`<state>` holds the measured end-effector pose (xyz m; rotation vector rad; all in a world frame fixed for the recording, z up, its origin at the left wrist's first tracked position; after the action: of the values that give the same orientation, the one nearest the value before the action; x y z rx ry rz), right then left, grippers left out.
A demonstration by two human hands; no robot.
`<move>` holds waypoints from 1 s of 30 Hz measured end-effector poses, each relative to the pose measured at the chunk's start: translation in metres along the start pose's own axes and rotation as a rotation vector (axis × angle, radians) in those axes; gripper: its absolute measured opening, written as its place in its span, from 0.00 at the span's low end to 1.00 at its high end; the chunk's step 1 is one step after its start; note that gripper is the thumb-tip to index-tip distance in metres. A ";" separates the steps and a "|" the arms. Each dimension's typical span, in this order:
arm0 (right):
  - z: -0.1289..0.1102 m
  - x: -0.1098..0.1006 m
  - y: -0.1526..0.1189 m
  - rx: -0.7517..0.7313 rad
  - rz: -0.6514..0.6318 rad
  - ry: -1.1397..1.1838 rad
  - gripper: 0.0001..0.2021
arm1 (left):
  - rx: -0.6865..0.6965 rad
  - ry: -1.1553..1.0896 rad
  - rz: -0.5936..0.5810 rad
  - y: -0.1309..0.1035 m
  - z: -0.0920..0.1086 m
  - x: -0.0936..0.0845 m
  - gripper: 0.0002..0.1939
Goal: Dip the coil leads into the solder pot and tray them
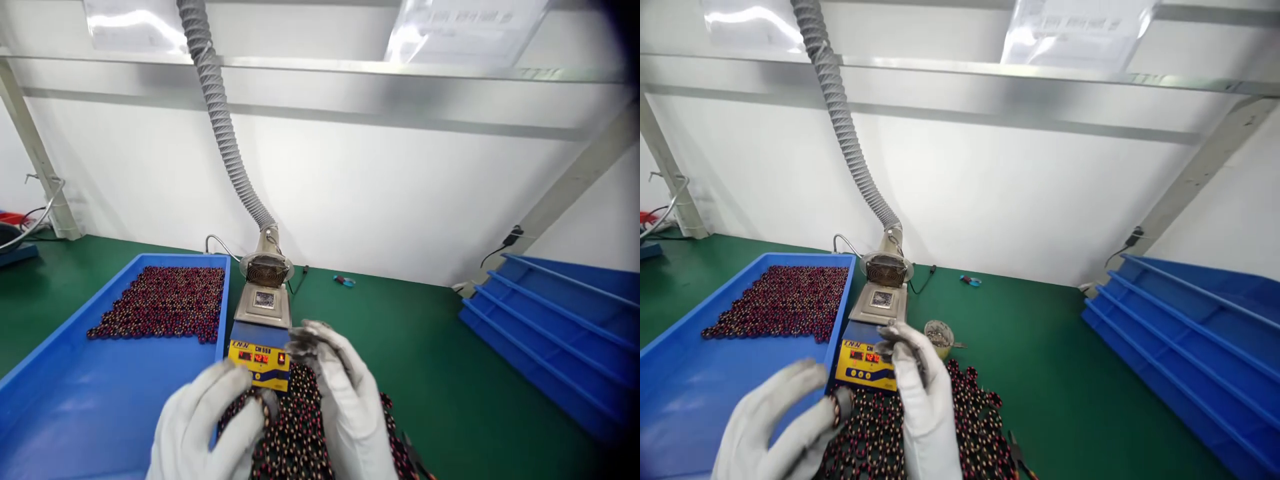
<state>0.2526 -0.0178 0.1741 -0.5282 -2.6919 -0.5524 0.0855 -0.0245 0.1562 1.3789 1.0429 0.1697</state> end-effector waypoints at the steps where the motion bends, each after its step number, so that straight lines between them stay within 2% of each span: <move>1: 0.003 0.006 0.000 0.032 -0.052 0.039 0.11 | 0.006 -0.033 0.071 0.018 -0.004 0.000 0.07; 4: 0.013 0.018 0.001 0.089 -0.178 0.166 0.13 | -0.021 -0.091 0.215 0.046 -0.009 0.010 0.07; 8: 0.026 0.013 0.008 0.070 -0.093 0.218 0.11 | -0.006 -0.110 0.274 0.042 -0.003 0.027 0.11; 10: 0.030 0.010 0.010 0.060 -0.085 0.212 0.11 | -0.110 -0.154 0.293 0.036 -0.005 0.030 0.20; 11: 0.032 0.009 0.010 0.064 -0.097 0.209 0.12 | -0.184 -0.185 0.275 0.034 -0.007 0.031 0.25; 13: 0.036 0.008 0.008 0.088 -0.128 0.212 0.12 | -0.276 -0.265 0.136 0.032 -0.012 0.035 0.29; 15: 0.039 0.008 0.007 0.114 -0.140 0.209 0.11 | -0.266 -0.384 -0.026 0.031 -0.017 0.040 0.24; 17: 0.040 0.009 0.007 0.109 -0.164 0.173 0.09 | -0.226 -0.500 -0.085 0.029 -0.022 0.044 0.18; 20: 0.039 0.011 0.009 0.082 -0.246 0.100 0.07 | -0.216 -0.606 -0.050 0.026 -0.031 0.045 0.15; 22: 0.038 0.013 0.009 0.080 -0.277 0.077 0.06 | -0.162 -0.629 -0.049 0.026 -0.033 0.045 0.15; 26: 0.035 0.012 0.009 0.173 -0.182 0.212 0.06 | -0.062 -0.567 -0.014 0.027 -0.032 0.042 0.15; 28: 0.032 0.010 0.008 0.230 -0.128 0.339 0.05 | -0.060 -0.527 -0.003 0.028 -0.031 0.040 0.14; 30: 0.028 0.006 0.008 0.217 -0.083 0.405 0.06 | -0.071 -0.506 -0.002 0.028 -0.030 0.037 0.13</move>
<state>0.2441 0.0031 0.1548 -0.2167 -2.3529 -0.3375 0.0987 0.0286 0.1658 1.2662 0.6089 -0.1401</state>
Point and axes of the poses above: each hand's wrist, its own y-axis towards the middle knuckle, its own x-axis out of the palm, z = x × y, the point moved 3 cm from there along y, towards the middle knuckle
